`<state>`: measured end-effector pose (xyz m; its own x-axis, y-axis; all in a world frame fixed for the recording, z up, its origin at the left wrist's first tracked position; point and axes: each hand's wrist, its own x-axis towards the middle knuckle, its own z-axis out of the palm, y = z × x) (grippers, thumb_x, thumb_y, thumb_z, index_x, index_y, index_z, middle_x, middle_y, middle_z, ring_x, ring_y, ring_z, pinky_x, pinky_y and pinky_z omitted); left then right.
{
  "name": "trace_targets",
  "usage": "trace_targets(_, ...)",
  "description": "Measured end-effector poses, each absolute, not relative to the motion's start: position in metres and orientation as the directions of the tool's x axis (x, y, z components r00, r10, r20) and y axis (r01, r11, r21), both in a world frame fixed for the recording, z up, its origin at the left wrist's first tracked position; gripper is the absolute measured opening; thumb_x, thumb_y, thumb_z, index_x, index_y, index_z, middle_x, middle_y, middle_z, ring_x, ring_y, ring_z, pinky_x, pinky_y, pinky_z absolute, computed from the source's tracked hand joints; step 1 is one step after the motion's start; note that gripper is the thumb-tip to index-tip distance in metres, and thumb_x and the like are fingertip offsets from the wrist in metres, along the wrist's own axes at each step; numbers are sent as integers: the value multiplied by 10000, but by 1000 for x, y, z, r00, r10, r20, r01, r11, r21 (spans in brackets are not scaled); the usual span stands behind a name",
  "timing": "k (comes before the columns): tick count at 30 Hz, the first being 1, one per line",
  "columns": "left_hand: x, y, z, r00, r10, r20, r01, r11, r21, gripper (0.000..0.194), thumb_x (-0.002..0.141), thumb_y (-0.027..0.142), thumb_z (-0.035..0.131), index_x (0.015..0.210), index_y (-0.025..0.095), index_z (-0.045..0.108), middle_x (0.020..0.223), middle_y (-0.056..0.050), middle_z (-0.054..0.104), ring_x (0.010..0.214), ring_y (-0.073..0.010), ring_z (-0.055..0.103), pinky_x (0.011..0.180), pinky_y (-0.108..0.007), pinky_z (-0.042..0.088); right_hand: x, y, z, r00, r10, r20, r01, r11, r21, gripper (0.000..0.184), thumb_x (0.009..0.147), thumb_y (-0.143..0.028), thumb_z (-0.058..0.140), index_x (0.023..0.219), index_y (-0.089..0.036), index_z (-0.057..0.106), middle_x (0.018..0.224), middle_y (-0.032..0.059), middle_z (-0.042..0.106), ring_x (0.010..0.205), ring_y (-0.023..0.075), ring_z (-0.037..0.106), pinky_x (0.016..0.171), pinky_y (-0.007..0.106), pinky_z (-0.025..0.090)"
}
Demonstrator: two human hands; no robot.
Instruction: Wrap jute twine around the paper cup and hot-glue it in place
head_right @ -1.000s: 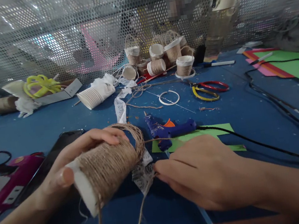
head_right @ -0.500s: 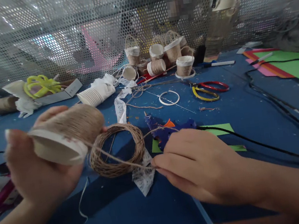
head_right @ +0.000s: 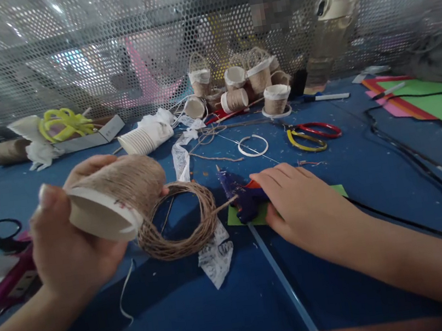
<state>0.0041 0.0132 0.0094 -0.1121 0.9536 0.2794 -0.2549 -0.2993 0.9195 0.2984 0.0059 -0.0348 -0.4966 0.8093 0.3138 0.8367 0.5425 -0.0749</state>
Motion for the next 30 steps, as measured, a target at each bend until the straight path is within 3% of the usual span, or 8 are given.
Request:
trace_targets(4, 2, 12, 6, 67, 962, 265, -223, -245, 944, 479, 747, 600, 804, 1055, 248, 698, 1053, -40, 704, 836, -224, 693, 592, -293, 581, 302, 9, -32, -515, 802, 303, 814, 568, -121, 386, 891, -237, 530, 1257, -145, 609, 1164, 150, 708, 1074, 362, 650, 880, 561, 544)
trace_targets(8, -1, 11, -2, 192, 935, 299, -141, -275, 951, 442, 835, 563, 734, 1142, 249, 692, 1121, -41, 703, 928, -217, 667, 708, -291, 569, 302, 9, -30, -534, 785, 312, 809, 582, -79, 410, 853, -200, 559, 1257, -162, 614, 1061, 124, 707, 994, 353, 663, 818, 541, 551)
trace_targets(13, -3, 8, -5, 321, 891, 323, -38, -328, 944, 424, 881, 491, 728, 1244, 287, 647, 1189, -24, 705, 1032, -208, 663, 825, -265, 541, 297, 4, -24, -541, 815, 205, 823, 564, -67, 372, 809, -135, 543, 1164, -194, 637, 975, 86, 715, 831, 298, 722, 662, 411, 545)
trace_targets(16, -2, 8, -3, 317, 889, 329, 27, -356, 934, 437, 863, 452, 767, 1233, 269, 624, 1220, -45, 694, 1067, -237, 672, 862, -302, 553, 296, 2, -20, -491, 857, 154, 861, 505, -66, 307, 821, -161, 557, 1112, -223, 632, 948, 58, 759, 725, 300, 749, 551, 367, 493)
trace_targets(22, -5, 12, -2, 284, 890, 356, 121, -402, 908, 442, 883, 486, 735, 1247, 267, 614, 1281, -55, 663, 1105, -247, 652, 878, -319, 543, 303, 5, -18, -411, 882, 231, 889, 443, -110, 231, 852, -240, 578, 1082, -239, 608, 804, 30, 784, 595, 287, 742, 493, 317, 432)
trace_targets(24, -5, 13, -1, 275, 895, 351, 157, -402, 902, 452, 876, 510, 732, 1238, 265, 617, 1262, -57, 664, 1099, -252, 648, 872, -328, 539, 305, 9, -19, -370, 896, 247, 890, 418, -182, 209, 864, -263, 574, 1069, -241, 607, 734, 16, 757, 544, 250, 710, 476, 297, 418)
trace_targets(27, -3, 12, 1, 265, 891, 368, 141, -413, 900, 489, 835, 520, 771, 1215, 259, 608, 1206, -56, 672, 1093, -251, 654, 897, -337, 546, 304, 12, -19, -248, 945, 214, 841, 320, -437, 102, 912, -330, 575, 974, -253, 600, 555, -48, 641, 420, 178, 602, 421, 265, 395)
trace_targets(30, 0, 11, 1, 285, 885, 368, 90, -407, 909, 523, 802, 462, 825, 1209, 256, 569, 1183, -56, 678, 1136, -248, 659, 968, -347, 553, 301, 11, -17, -161, 960, 229, 717, 274, -641, 232, 939, -478, 592, 914, -248, 612, 507, -58, 573, 421, 157, 578, 420, 265, 449)
